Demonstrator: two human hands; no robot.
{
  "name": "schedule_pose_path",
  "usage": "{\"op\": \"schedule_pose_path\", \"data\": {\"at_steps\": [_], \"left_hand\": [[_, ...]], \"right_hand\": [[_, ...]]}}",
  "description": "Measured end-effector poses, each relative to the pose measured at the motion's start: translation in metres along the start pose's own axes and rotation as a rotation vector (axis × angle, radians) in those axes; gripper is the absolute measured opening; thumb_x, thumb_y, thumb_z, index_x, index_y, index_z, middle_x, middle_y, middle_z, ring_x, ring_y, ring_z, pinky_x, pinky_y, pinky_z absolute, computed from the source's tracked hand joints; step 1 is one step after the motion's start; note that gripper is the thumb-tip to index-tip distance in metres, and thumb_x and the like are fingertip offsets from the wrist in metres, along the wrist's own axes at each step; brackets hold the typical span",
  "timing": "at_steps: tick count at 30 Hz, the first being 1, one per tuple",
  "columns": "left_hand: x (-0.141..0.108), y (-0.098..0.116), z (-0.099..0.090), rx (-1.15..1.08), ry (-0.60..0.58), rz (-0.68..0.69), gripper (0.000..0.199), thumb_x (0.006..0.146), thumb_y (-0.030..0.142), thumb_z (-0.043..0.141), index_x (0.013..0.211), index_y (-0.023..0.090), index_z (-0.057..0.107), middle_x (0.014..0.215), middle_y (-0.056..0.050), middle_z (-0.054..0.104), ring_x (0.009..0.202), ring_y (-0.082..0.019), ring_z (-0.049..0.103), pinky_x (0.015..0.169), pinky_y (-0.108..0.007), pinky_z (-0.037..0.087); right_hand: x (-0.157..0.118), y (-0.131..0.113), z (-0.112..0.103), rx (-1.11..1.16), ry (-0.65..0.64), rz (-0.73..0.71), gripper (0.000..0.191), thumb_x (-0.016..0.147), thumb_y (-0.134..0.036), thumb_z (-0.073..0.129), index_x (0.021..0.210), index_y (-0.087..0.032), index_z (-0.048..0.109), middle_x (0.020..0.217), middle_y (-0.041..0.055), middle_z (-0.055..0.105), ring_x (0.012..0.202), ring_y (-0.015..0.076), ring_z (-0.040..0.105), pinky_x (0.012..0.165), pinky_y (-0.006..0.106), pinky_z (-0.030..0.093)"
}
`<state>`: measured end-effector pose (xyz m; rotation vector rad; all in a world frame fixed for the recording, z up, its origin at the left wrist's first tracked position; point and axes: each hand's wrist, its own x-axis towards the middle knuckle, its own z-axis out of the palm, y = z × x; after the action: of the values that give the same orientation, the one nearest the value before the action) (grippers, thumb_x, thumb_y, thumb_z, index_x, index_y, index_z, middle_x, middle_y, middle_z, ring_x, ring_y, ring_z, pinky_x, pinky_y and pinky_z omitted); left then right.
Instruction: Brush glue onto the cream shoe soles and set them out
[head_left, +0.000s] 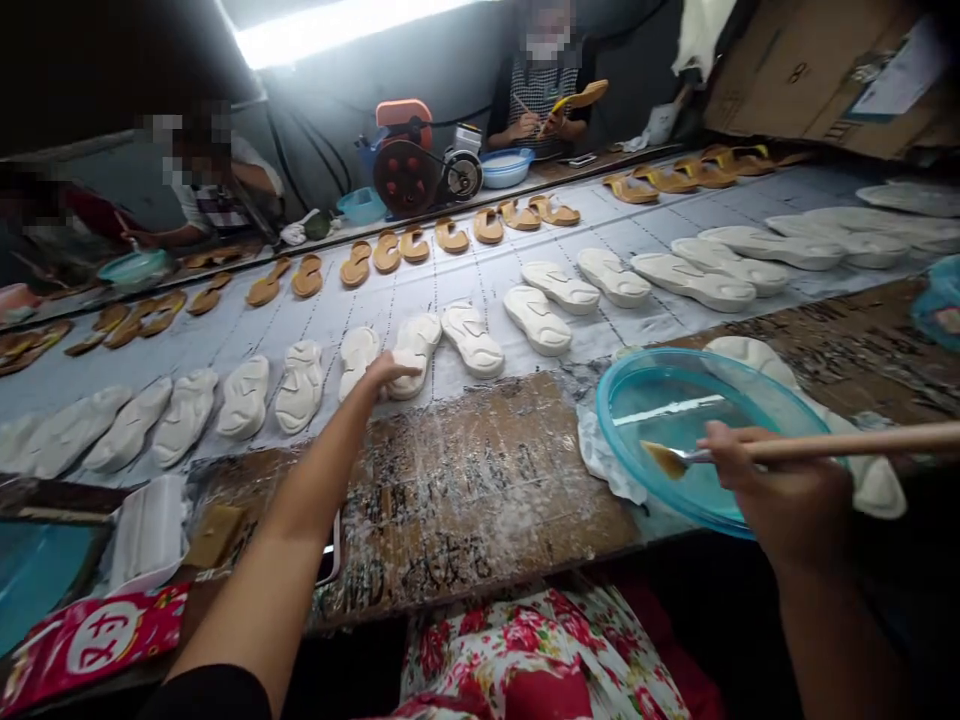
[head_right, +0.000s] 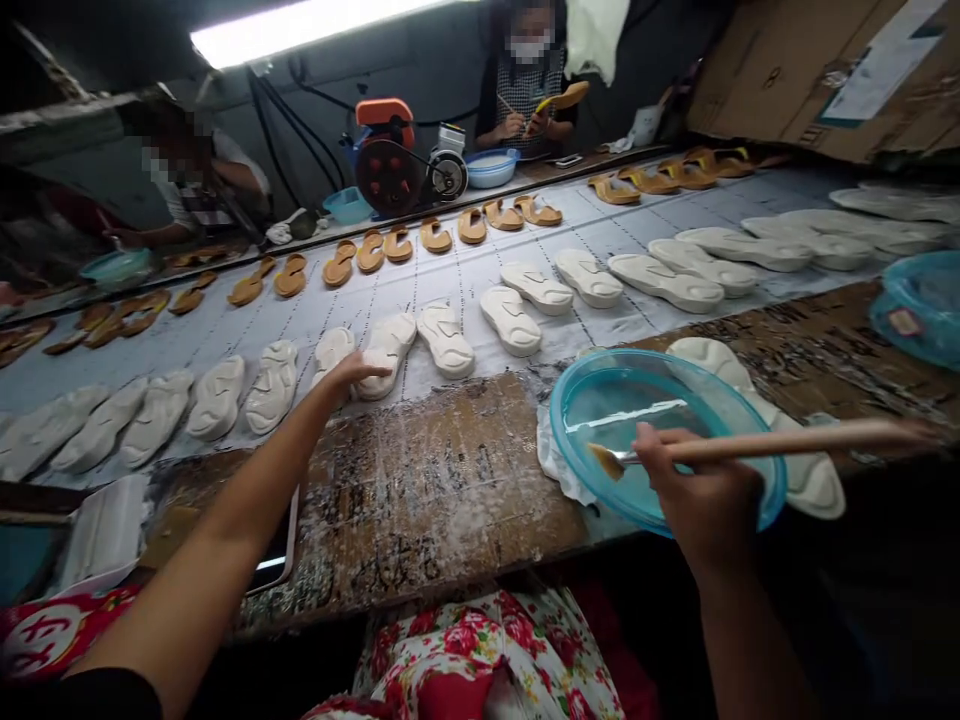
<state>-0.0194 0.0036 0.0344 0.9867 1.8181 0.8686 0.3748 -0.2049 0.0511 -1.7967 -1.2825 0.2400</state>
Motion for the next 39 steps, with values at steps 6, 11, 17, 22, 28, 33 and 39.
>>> {"op": "schedule_pose_path", "data": {"at_steps": [6,11,17,22,28,33,39], "left_hand": [[-0.058,-0.004,0.01,-0.338,-0.158,-0.028,0.02,0.08,0.018,0.049,0.096,0.01,0.058,0.085,-0.006,0.062,0.074,-0.014,0.06,0.067,-0.028,0.051],[-0.144,-0.019,0.034,-0.643,-0.344,-0.028,0.045,0.07,0.021,0.045,0.114,0.015,0.053,0.097,-0.007,0.066,0.086,-0.021,0.063,0.075,-0.037,0.054],[-0.21,-0.023,0.065,-0.857,-0.754,-0.305,0.052,0.081,0.052,0.039,0.112,0.015,0.06,0.098,-0.01,0.069,0.099,-0.03,0.061,0.089,-0.047,0.048],[-0.236,-0.013,0.052,-0.573,-0.906,-0.187,0.039,0.087,0.049,0.034,0.098,0.035,0.068,0.1,0.01,0.068,0.115,-0.029,0.051,0.101,-0.051,0.037],[-0.257,-0.006,0.03,-0.512,-0.997,-0.21,0.031,0.085,0.044,0.037,0.104,0.05,0.061,0.1,0.02,0.062,0.118,-0.028,0.046,0.105,-0.049,0.03],[-0.266,-0.004,0.024,-0.64,-0.935,-0.339,0.044,0.082,0.029,0.036,0.116,0.055,0.049,0.092,0.019,0.065,0.106,-0.027,0.056,0.094,-0.046,0.04],[-0.27,0.003,0.018,-0.28,-0.871,0.043,0.028,0.081,0.038,0.045,0.086,0.034,0.072,0.087,0.004,0.07,0.095,-0.03,0.061,0.09,-0.051,0.039]], "right_hand": [[0.013,0.006,0.019,-0.112,-0.223,0.02,0.05,0.06,-0.064,0.058,0.048,-0.016,0.062,0.041,0.0032,0.05,0.045,0.0153,0.051,0.048,0.026,0.031],[0.005,-0.007,0.004,-0.083,-0.142,0.04,0.042,0.072,-0.055,0.054,0.058,-0.016,0.064,0.046,0.0008,0.052,0.046,0.01,0.048,0.051,0.023,0.034],[-0.013,-0.038,-0.006,0.149,-0.115,-0.025,0.031,0.081,-0.038,0.053,0.06,-0.014,0.059,0.043,-0.0027,0.041,0.04,0.0055,0.039,0.043,0.02,0.03],[-0.039,-0.075,0.012,0.505,-0.11,-0.321,0.021,0.081,-0.038,0.053,0.078,-0.02,0.061,0.068,-0.0003,0.058,0.064,0.0103,0.053,0.062,0.027,0.042],[-0.031,-0.091,0.021,0.532,-0.037,-0.794,0.018,0.08,-0.018,0.051,0.095,-0.022,0.062,0.071,0.002,0.057,0.068,0.0129,0.052,0.066,0.033,0.041],[-0.013,-0.086,0.007,0.434,0.031,-0.777,0.025,0.076,-0.013,0.053,0.097,-0.021,0.062,0.076,0.0026,0.059,0.071,0.0125,0.053,0.071,0.035,0.04],[-0.008,-0.091,-0.005,0.427,-0.013,-0.817,0.02,0.077,-0.015,0.048,0.09,-0.023,0.061,0.07,0.0015,0.057,0.064,0.0122,0.053,0.066,0.034,0.038]]}}
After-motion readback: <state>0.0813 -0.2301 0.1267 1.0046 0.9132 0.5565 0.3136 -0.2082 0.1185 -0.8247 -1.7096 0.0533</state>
